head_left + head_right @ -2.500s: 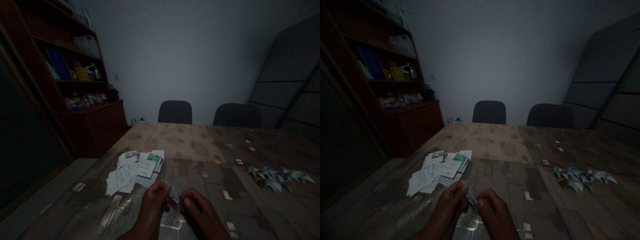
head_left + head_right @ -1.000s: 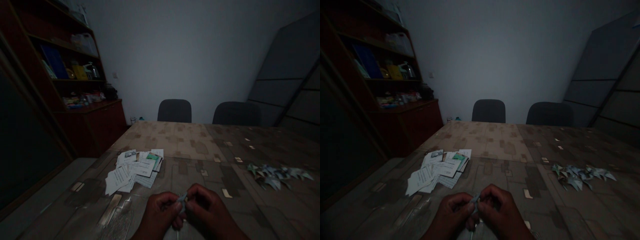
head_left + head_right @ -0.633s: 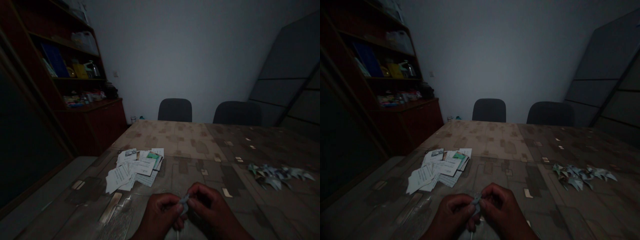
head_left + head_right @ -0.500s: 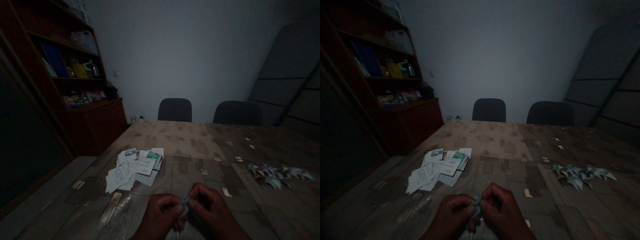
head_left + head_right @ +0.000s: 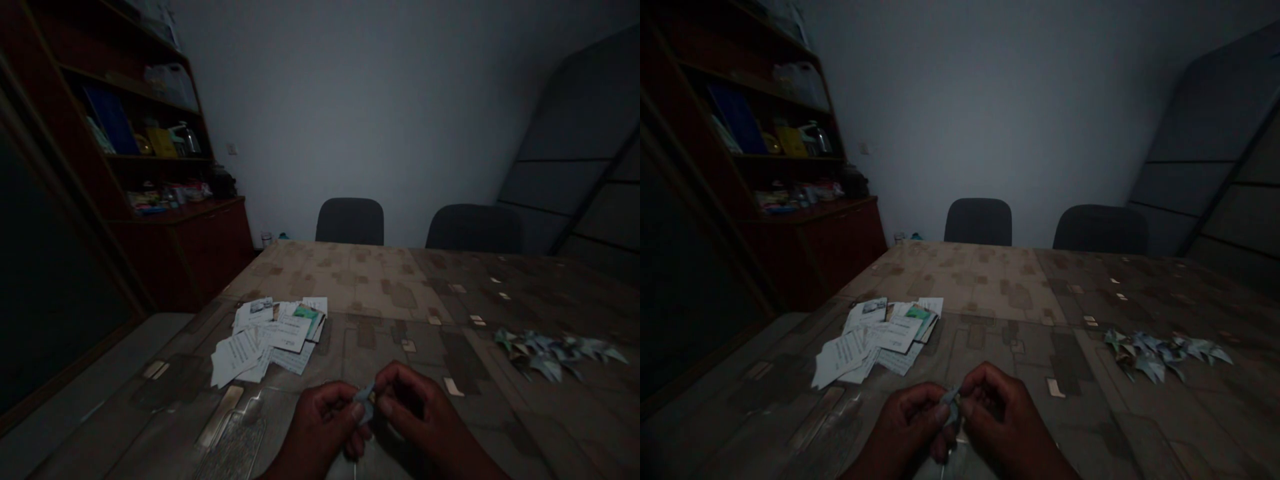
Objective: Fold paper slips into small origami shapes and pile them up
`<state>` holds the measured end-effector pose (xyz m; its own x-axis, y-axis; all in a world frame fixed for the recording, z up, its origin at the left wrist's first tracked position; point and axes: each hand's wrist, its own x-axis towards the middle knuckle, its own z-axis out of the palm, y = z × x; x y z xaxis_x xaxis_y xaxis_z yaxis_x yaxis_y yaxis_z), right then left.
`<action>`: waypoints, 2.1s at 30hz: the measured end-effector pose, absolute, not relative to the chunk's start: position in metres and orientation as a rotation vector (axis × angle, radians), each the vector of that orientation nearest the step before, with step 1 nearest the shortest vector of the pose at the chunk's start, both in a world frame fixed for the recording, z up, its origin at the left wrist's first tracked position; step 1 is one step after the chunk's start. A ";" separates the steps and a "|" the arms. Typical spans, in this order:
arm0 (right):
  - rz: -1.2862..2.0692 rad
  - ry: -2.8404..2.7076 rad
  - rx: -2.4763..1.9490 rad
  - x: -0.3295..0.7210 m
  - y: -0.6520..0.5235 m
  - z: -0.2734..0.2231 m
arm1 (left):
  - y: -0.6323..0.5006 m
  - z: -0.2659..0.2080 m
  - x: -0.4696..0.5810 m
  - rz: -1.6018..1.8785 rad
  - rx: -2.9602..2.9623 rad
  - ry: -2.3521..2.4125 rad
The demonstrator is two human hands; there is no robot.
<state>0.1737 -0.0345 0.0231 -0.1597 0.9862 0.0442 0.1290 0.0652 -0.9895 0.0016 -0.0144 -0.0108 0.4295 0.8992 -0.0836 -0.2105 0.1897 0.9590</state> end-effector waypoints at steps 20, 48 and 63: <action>1.310 -1.425 -1.129 0.177 -0.032 0.010 | -0.018 -0.012 0.004 0.856 1.159 0.829; 0.994 -1.685 -1.272 0.174 -0.037 0.018 | -0.012 -0.017 0.002 0.814 1.243 0.799; 0.730 -1.984 -1.228 0.182 -0.034 0.015 | -0.012 -0.024 0.003 0.745 1.219 0.790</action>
